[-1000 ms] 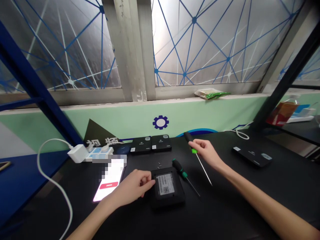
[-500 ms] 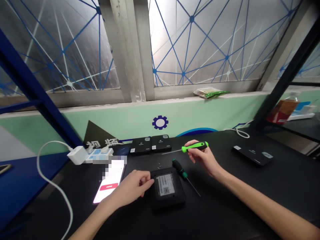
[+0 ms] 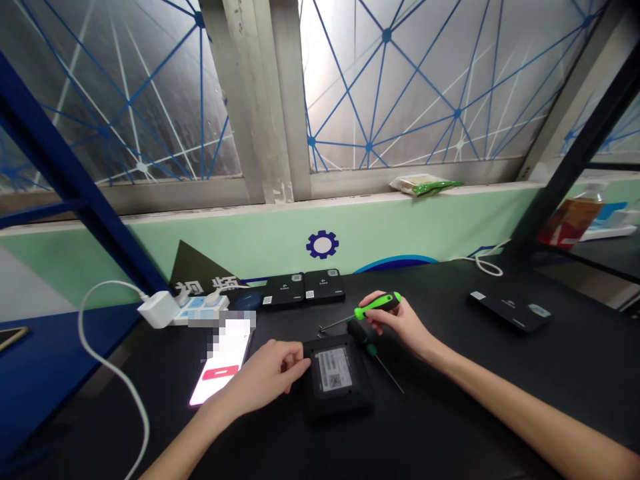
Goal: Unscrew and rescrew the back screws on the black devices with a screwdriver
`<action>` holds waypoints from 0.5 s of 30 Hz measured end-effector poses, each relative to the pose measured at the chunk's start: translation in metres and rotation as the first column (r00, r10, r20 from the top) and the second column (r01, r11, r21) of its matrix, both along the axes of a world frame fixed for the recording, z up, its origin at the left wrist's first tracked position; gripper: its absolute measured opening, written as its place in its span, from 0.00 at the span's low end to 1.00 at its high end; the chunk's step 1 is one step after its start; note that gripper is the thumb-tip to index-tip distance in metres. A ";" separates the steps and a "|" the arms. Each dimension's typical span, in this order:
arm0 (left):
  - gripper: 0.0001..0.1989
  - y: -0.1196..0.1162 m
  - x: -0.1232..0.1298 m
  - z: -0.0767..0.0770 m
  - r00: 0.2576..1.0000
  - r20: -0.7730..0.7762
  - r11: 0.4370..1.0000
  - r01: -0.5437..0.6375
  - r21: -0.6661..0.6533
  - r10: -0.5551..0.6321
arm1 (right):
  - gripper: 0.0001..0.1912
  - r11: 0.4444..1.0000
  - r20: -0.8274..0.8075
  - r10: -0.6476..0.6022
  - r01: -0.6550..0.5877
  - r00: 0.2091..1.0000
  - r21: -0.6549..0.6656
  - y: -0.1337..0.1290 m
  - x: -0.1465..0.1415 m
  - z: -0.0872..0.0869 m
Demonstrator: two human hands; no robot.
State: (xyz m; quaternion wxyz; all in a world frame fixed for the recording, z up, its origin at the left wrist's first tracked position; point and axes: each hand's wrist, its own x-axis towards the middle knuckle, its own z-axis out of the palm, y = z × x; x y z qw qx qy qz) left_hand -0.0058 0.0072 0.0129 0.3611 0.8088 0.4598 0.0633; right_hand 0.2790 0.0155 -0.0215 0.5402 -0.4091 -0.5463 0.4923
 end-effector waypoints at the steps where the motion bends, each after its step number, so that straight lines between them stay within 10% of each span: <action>1: 0.20 0.000 0.000 0.001 1.000 -0.003 1.000 0.000 -0.003 0.000 | 0.09 1.000 0.005 0.000 0.000 1.000 -0.002 0.000 0.000 0.000; 15: 0.20 0.002 0.000 -0.001 1.000 -0.006 1.000 0.007 0.000 -0.007 | 0.08 1.000 0.009 0.021 -0.020 1.000 -0.003 -0.002 0.000 0.001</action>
